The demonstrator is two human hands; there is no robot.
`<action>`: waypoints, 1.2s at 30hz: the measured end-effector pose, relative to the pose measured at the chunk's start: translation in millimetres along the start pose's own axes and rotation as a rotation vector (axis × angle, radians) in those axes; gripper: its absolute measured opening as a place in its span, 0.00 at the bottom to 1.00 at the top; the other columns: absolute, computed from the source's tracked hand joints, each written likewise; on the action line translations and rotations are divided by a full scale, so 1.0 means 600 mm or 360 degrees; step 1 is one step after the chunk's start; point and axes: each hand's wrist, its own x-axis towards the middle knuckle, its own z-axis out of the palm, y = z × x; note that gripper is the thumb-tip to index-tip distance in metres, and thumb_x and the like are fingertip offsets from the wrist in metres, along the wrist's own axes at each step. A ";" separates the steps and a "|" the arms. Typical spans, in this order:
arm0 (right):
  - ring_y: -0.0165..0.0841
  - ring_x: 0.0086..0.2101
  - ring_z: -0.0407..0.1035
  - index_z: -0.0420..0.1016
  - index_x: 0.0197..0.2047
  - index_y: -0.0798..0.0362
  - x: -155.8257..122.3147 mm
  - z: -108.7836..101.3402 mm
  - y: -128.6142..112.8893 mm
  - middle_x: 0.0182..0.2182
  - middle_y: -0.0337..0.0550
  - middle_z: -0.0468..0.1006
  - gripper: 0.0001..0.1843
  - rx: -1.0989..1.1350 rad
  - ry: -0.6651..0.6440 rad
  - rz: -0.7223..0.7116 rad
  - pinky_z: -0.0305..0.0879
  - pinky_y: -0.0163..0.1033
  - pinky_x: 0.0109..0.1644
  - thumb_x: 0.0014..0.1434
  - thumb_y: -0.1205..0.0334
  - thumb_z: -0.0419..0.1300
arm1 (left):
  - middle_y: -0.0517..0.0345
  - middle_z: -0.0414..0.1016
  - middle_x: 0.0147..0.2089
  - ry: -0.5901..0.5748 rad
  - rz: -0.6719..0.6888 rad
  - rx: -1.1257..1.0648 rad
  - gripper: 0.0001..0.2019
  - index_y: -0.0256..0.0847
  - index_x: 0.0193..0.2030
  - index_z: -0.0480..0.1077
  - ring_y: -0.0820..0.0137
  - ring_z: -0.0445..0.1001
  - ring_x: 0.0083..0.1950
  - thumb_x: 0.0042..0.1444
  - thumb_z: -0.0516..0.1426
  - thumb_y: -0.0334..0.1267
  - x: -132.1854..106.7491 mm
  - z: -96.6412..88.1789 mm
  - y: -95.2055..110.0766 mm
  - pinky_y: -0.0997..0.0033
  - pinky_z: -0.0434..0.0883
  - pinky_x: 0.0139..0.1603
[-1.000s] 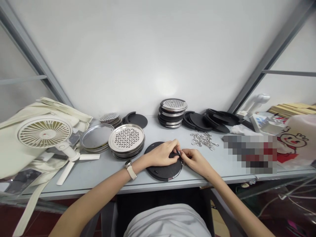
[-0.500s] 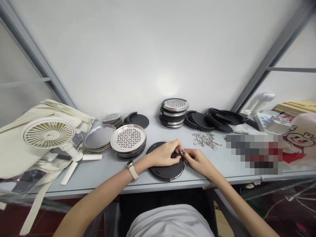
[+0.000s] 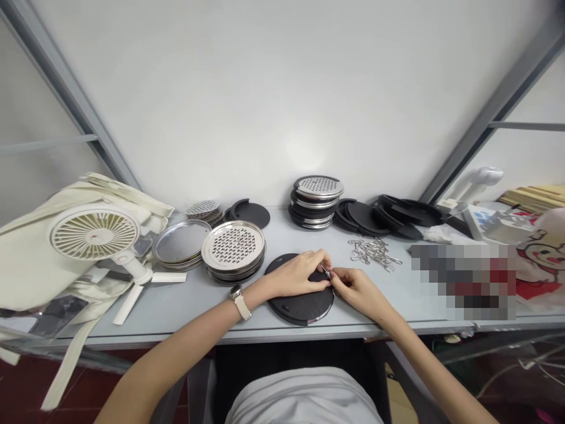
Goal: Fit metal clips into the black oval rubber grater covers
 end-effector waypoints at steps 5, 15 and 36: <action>0.26 0.21 0.49 0.55 0.21 0.52 0.001 0.001 0.000 0.17 0.31 0.53 0.17 -0.0001 -0.0010 0.0011 0.47 0.33 0.24 0.61 0.58 0.47 | 0.54 0.68 0.44 -0.0012 -0.0008 0.0024 0.12 0.41 0.45 0.61 0.66 0.68 0.47 0.56 0.58 0.32 0.001 -0.004 0.004 0.67 0.65 0.50; 0.27 0.20 0.52 0.57 0.21 0.52 0.001 0.001 0.001 0.17 0.33 0.58 0.21 0.0022 -0.0024 0.0025 0.49 0.33 0.25 0.65 0.54 0.44 | 0.55 0.69 0.44 0.0017 -0.0017 -0.0006 0.14 0.41 0.45 0.60 0.66 0.70 0.46 0.53 0.57 0.29 0.003 -0.002 0.008 0.67 0.66 0.50; 0.30 0.23 0.60 0.61 0.23 0.52 -0.002 -0.005 -0.013 0.19 0.35 0.65 0.24 0.0026 0.0127 0.0010 0.56 0.34 0.29 0.68 0.51 0.43 | 0.56 0.69 0.42 -0.0002 -0.0072 -0.0076 0.14 0.42 0.43 0.59 0.68 0.69 0.44 0.52 0.58 0.29 0.003 -0.006 0.011 0.69 0.67 0.46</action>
